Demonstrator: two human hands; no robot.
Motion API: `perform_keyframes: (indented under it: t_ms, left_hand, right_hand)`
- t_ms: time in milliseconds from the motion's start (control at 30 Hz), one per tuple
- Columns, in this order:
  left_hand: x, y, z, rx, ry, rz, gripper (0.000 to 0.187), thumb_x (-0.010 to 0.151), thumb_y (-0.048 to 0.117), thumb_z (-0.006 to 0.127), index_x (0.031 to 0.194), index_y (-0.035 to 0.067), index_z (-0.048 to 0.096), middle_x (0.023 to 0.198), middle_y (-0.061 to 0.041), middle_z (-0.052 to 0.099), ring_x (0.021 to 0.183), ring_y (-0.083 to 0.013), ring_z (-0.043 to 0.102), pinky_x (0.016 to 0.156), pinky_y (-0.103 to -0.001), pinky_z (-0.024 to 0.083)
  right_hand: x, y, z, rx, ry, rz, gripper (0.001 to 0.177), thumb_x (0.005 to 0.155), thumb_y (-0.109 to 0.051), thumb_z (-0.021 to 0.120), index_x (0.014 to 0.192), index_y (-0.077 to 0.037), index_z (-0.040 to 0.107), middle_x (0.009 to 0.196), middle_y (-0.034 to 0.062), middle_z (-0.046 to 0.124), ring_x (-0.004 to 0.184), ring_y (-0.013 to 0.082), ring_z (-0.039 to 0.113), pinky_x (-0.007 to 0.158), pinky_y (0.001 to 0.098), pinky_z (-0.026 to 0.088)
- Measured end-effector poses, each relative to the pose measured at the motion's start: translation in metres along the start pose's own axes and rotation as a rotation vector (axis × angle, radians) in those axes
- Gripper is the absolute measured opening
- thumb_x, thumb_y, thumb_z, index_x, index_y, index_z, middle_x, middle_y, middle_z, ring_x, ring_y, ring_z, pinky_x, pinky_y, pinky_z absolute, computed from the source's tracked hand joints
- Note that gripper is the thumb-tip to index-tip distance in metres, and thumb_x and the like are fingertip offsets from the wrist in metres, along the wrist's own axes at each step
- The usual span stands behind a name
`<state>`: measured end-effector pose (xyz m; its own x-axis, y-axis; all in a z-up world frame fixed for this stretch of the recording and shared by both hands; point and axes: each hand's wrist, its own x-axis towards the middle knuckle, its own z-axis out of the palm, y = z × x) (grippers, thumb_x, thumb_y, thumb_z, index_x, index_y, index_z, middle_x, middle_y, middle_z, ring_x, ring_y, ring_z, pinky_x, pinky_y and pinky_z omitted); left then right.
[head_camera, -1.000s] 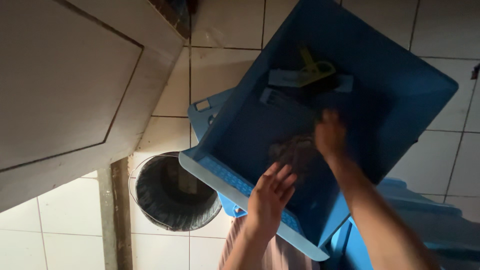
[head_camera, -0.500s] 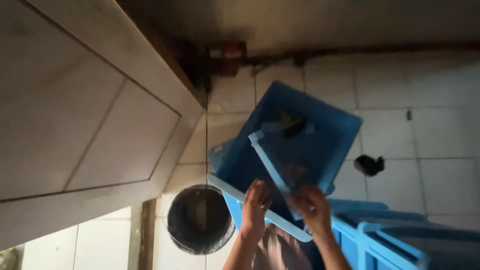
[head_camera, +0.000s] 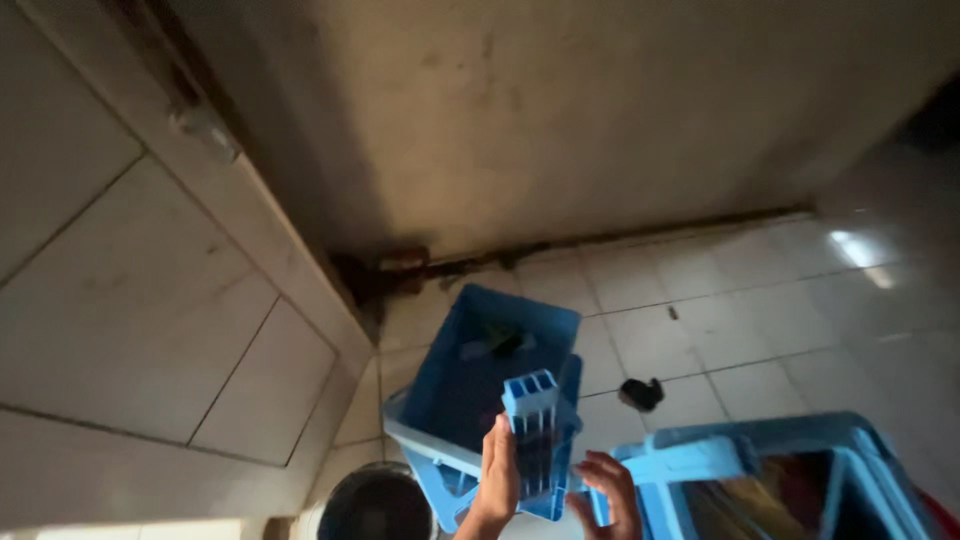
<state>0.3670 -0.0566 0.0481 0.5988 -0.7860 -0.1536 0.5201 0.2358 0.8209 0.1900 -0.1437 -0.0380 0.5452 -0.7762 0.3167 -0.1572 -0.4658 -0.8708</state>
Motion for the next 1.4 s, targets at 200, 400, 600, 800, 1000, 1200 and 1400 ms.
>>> perform_keyframes:
  t_ms: [200,400,600,800,1000,1200,1400]
  left_hand:
    - [-0.026,-0.015,0.086,0.368,-0.500,0.037,0.060,0.115,0.043,0.036,0.105,-0.006,0.068,0.092,-0.009,0.074,0.086,-0.0164,0.067,0.086,-0.034,0.054]
    - [-0.079,-0.101,0.228,0.208,-0.632,-0.158,0.051,0.110,0.044,0.041,0.111,-0.001,0.066,0.089,-0.011,0.072,0.078,-0.0176,0.068,0.074,-0.033,0.057]
    - [-0.147,-0.199,0.359,0.166,-0.750,-0.319,0.055,0.112,0.046,0.046,0.112,-0.005,0.069,0.091,-0.017,0.073,0.079,-0.0206,0.067,0.077,-0.035,0.056]
    - [-0.156,-0.252,0.412,0.414,-0.501,-0.137,0.043,0.106,0.038,0.055,0.122,0.001,0.069,0.105,-0.013,0.073,0.092,-0.0182,0.064,0.085,-0.032,0.053]
    - [-0.139,-0.277,0.374,0.511,-0.446,0.201,0.026,0.098,0.014,0.061,0.118,0.000,0.072,0.106,-0.009,0.074,0.092,-0.0163,0.068,0.081,-0.031,0.056]
    - [-0.125,-0.306,0.360,0.263,-0.373,0.011,0.021,0.102,0.011,0.059,0.118,-0.001,0.067,0.108,-0.008,0.074,0.095,-0.0122,0.067,0.087,-0.027,0.056]
    - [-0.114,-0.316,0.371,0.120,-0.448,-0.048,0.021,0.102,0.007,0.057,0.118,-0.005,0.064,0.111,-0.010,0.072,0.102,-0.0154,0.070,0.092,-0.031,0.058]
  right_hand:
    - [0.047,-0.073,-0.174,0.391,-0.257,0.136,0.057,0.095,-0.022,0.060,0.148,-0.011,0.043,0.107,0.0128,0.068,0.095,0.0154,0.069,0.071,0.0274,0.053]
    - [0.018,-0.133,-0.343,-0.177,-0.285,0.359,0.041,0.094,-0.021,0.071,0.132,-0.008,0.063,0.082,0.0134,0.072,0.065,0.0155,0.068,0.059,0.0279,0.053]
    - [-0.027,-0.115,-0.491,-0.022,-0.317,0.585,0.035,0.093,-0.023,0.061,0.123,-0.006,0.061,0.102,0.0084,0.070,0.081,0.0168,0.079,0.063,0.0381,0.066]
    - [-0.055,-0.081,-0.562,-0.206,-0.265,0.481,0.033,0.094,-0.023,0.062,0.122,-0.006,0.065,0.112,0.0085,0.071,0.090,0.0173,0.074,0.068,0.0347,0.068]
    - [-0.096,-0.005,-0.571,-0.751,-0.080,0.302,0.034,0.097,-0.029,0.065,0.126,-0.012,0.059,0.091,0.0179,0.076,0.083,0.0374,0.074,0.067,0.0437,0.058]
    - [-0.124,0.020,-0.566,-0.760,0.014,0.409,0.035,0.099,-0.028,0.063,0.131,-0.014,0.054,0.089,0.0203,0.075,0.081,0.0397,0.074,0.064,0.0465,0.058]
    - [-0.148,0.000,-0.552,-0.712,-0.097,0.460,0.038,0.096,-0.027,0.061,0.130,-0.011,0.054,0.089,0.0156,0.077,0.078,0.0308,0.079,0.064,0.0415,0.063]
